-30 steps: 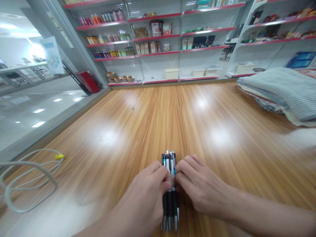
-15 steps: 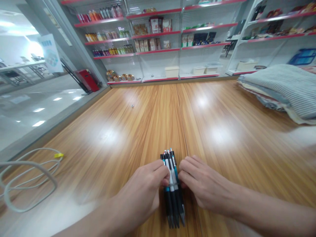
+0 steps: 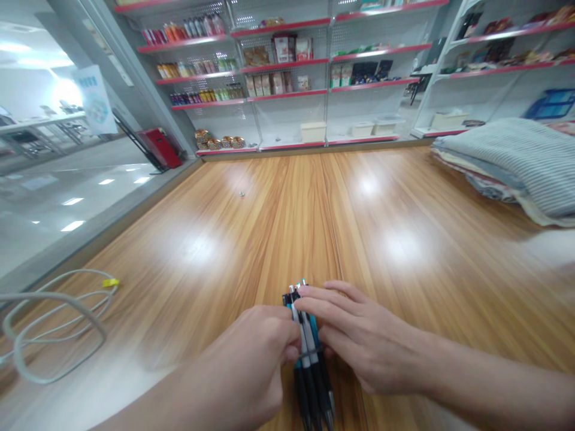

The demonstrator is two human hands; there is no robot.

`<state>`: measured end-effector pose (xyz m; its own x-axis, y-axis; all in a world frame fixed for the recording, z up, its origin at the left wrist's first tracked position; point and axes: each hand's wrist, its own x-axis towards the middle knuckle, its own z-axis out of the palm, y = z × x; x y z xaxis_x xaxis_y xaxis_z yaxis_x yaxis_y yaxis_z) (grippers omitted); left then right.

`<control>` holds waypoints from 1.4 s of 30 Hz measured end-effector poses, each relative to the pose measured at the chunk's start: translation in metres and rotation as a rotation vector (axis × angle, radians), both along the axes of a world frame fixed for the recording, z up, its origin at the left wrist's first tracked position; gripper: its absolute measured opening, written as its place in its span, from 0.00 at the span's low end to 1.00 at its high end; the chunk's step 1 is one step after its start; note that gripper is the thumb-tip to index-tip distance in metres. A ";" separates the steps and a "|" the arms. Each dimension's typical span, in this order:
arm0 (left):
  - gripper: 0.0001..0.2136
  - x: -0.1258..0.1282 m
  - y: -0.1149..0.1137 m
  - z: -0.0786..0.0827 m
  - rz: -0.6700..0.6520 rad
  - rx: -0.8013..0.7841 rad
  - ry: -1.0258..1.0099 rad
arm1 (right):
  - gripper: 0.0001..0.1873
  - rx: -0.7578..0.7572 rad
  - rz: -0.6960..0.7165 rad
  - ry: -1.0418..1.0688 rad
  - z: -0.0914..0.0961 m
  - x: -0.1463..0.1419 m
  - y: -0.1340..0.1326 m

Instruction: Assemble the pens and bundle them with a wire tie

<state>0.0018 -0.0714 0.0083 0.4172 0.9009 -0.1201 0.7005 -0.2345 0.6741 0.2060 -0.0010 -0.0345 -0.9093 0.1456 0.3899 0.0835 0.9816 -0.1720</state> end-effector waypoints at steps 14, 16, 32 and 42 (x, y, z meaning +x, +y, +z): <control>0.16 0.005 0.018 0.013 0.393 -0.760 -0.687 | 0.14 0.028 -0.237 0.135 0.003 0.000 -0.016; 0.17 0.008 0.016 0.010 0.416 -0.703 -0.701 | 0.12 0.025 -0.267 0.156 0.003 -0.001 -0.019; 0.12 0.029 0.001 -0.018 0.475 -0.326 -0.591 | 0.08 -0.098 -0.385 0.270 -0.015 -0.002 -0.019; 0.11 0.022 -0.001 -0.029 0.318 -0.109 -0.414 | 0.10 -0.172 -0.441 0.347 -0.010 -0.003 -0.018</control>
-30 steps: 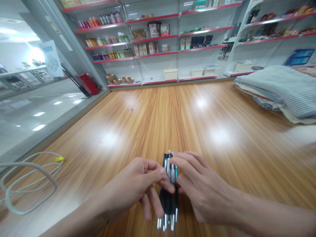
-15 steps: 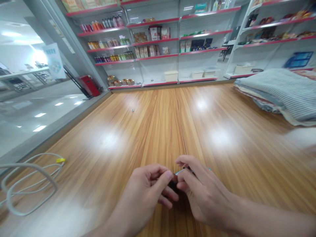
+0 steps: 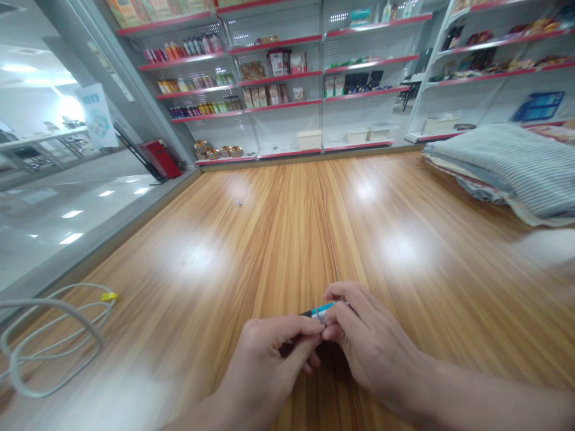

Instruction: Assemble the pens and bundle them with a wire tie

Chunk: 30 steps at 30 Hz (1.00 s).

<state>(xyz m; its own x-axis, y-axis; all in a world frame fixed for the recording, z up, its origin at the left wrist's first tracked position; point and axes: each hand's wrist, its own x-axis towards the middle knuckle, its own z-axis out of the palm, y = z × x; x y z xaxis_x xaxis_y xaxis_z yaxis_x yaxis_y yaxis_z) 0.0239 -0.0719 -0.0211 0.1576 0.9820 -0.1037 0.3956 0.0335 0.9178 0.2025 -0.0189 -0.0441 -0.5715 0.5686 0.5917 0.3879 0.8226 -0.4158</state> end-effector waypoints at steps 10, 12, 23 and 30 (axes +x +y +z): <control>0.06 0.004 0.004 -0.007 -0.023 0.471 0.224 | 0.10 -0.127 -0.009 0.046 0.001 -0.004 -0.001; 0.06 0.002 0.004 -0.008 -0.033 0.472 0.236 | 0.07 -0.172 0.025 0.057 0.003 -0.002 0.001; 0.02 -0.005 0.007 -0.018 0.001 0.326 0.206 | 0.08 -0.163 0.168 0.001 0.009 0.003 0.021; 0.13 -0.007 0.010 -0.013 -0.087 0.596 0.314 | 0.05 -0.245 0.133 -0.128 0.017 0.009 0.029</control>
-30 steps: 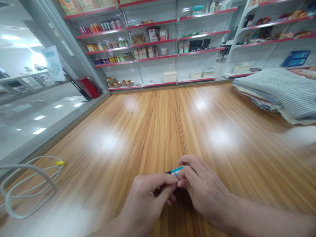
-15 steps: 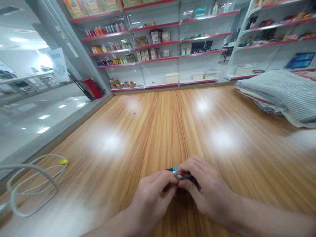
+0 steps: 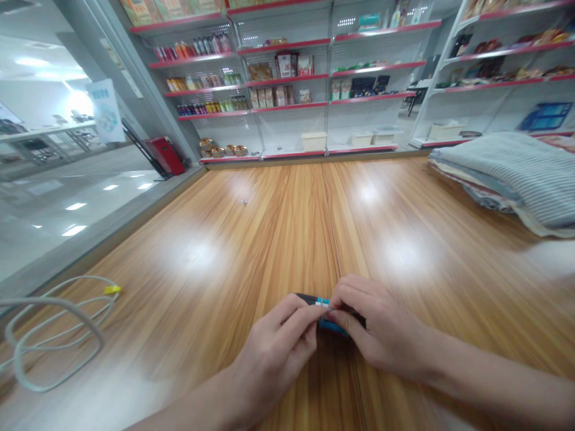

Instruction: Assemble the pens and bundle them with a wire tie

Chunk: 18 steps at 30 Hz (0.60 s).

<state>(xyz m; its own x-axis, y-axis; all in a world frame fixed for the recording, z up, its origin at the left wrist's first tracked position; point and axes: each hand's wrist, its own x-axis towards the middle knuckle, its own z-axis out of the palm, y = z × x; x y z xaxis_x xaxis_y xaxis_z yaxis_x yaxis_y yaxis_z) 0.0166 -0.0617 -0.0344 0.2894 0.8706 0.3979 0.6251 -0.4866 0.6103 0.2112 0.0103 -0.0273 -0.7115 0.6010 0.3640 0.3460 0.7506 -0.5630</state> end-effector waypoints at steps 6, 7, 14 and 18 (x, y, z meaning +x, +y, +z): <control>0.12 -0.004 -0.006 0.015 0.052 -0.164 0.162 | 0.06 -0.145 -0.025 -0.008 0.000 -0.001 -0.002; 0.12 -0.005 -0.006 0.016 0.052 -0.178 0.208 | 0.06 -0.153 -0.032 -0.003 -0.001 -0.002 -0.003; 0.12 -0.009 0.001 0.013 -0.031 -0.152 0.427 | 0.05 -0.182 -0.024 -0.010 -0.004 -0.003 -0.006; 0.12 -0.003 0.006 0.016 0.082 -0.200 0.238 | 0.06 -0.195 -0.003 -0.054 -0.003 -0.004 -0.009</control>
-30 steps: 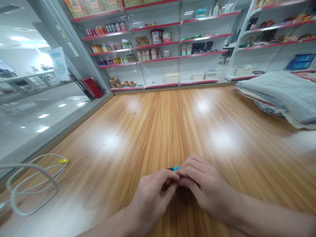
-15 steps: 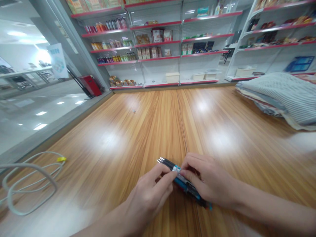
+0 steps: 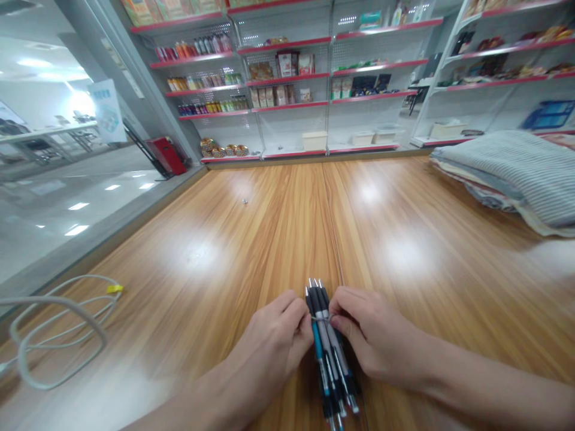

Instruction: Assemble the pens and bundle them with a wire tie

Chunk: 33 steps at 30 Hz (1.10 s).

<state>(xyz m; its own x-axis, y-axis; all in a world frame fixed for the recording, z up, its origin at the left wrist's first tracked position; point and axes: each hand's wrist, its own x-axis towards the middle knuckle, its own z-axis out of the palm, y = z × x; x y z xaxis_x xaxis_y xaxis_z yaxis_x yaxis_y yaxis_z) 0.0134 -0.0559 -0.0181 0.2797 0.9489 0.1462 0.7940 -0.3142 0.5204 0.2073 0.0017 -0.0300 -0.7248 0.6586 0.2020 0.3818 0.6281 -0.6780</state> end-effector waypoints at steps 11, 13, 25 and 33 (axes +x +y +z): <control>0.17 0.006 0.000 0.014 0.336 -0.753 -0.713 | 0.07 0.268 0.201 0.053 -0.009 -0.001 -0.017; 0.16 0.008 -0.002 0.017 0.299 -0.686 -0.678 | 0.07 0.314 0.210 0.095 -0.009 -0.003 -0.019; 0.14 0.008 0.000 0.008 0.103 -0.484 -0.574 | 0.07 -0.055 -0.052 0.387 -0.009 -0.004 -0.008; 0.12 0.016 -0.002 -0.005 0.206 -0.356 -0.514 | 0.08 -0.187 -0.132 0.373 -0.012 -0.007 -0.010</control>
